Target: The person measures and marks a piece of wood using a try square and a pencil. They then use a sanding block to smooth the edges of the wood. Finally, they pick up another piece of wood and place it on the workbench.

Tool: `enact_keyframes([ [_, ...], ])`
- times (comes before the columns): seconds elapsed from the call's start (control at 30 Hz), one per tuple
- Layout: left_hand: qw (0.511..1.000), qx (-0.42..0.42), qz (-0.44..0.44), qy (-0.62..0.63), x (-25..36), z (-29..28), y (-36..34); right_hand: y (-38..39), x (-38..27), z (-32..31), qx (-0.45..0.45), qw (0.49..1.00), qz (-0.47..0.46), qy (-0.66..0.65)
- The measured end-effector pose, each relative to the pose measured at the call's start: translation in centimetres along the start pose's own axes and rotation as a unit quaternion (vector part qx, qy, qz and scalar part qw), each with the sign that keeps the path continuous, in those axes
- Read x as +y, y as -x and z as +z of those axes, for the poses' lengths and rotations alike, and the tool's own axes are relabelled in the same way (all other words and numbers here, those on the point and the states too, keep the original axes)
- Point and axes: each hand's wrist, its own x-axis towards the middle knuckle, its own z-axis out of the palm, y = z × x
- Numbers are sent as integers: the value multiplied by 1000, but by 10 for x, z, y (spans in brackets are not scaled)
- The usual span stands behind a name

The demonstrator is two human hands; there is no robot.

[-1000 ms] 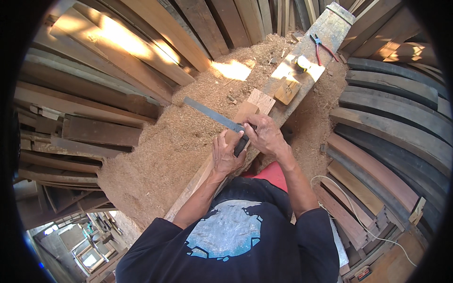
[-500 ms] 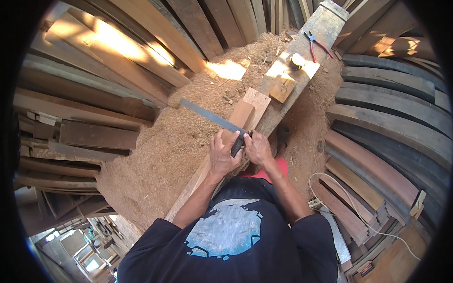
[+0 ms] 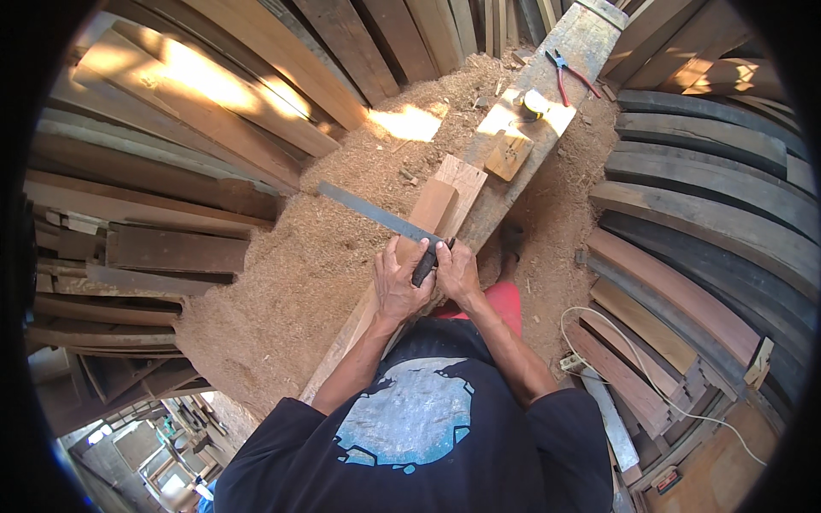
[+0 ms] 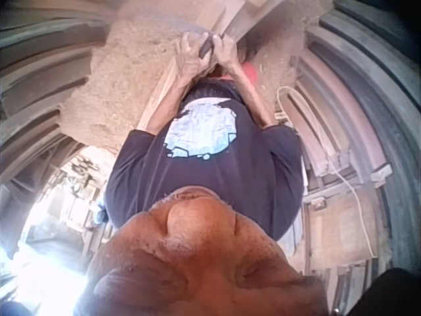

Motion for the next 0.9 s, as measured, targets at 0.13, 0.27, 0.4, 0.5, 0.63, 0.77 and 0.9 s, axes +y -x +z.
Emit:
enact_keyframes([
  [0.13, 1000, -4, 2, -12, 2, -3, -1, -1, 4, 1, 0, 1000, 1, -6],
  [0.27, 1000, -1, 7, -17, 1, -2, -1, -2, 11, 2, -8, 1000, 2, -14],
  [0.4, 1000, -1, 17, -23, -1, -1, 0, -7, 18, -1, -11, 999, 10, -33],
  [0.5, 1000, -2, 16, -18, -4, 2, 2, -16, 5, -19, 79, 985, -113, 103],
  [0.63, 1000, -5, 15, -17, -2, 0, 1, -26, -25, -50, 136, 987, -71, 53],
  [0.77, 1000, -13, 8, -20, -2, 0, 1, -30, -49, -67, 99, 990, -92, -38],
  [0.9, 999, -13, 7, -30, -1, 1, 1, -31, -53, -63, 73, 989, -118, -41],
])
